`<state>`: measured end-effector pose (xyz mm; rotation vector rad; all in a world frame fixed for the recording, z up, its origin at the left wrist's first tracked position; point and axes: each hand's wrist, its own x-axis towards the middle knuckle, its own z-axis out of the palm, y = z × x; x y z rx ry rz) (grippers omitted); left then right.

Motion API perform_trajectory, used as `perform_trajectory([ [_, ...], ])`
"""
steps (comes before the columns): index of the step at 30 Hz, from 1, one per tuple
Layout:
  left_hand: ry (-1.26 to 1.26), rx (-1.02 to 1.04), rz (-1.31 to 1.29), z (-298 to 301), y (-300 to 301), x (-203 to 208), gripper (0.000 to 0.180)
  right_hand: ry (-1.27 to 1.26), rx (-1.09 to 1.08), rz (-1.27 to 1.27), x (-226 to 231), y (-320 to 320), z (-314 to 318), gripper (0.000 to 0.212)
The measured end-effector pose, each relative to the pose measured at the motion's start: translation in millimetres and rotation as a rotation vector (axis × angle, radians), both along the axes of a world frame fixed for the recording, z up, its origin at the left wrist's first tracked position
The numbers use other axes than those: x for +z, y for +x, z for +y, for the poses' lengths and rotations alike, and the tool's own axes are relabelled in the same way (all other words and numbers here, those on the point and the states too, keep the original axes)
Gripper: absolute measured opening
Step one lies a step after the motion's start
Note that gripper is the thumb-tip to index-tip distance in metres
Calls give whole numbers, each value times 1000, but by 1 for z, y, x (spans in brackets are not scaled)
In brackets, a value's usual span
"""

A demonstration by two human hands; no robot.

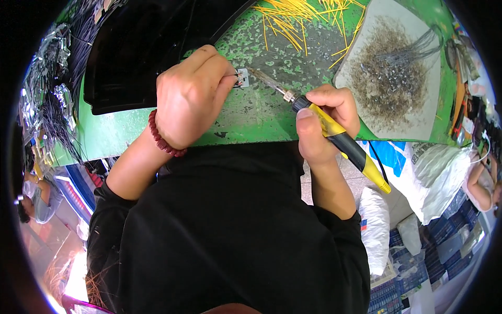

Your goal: The person solders wires onto electronic components with a soldering iron, then assembles the components into plastic housings by hand.

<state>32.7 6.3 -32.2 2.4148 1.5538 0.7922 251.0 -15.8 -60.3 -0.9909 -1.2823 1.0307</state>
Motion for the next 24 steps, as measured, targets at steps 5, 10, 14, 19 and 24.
perform_trajectory([
  [5, -76, 9, -62, 0, 0, 3, 12, 13, -5, 0, 0, 0, 1, 21],
  [10, -116, 12, -76, 3, 0, 4, 11, 4, 0, -6, -1, 1, 1, 20],
  [14, -205, -10, -66, 6, -2, 8, 9, -57, -1, 81, 0, -1, 3, 26],
  [19, -259, -31, -114, 11, -6, 7, 6, -105, 30, 42, 8, 2, 10, 26],
  [24, -331, -73, -172, 16, -9, 6, 6, -76, 32, -51, 8, 2, 20, 18],
])
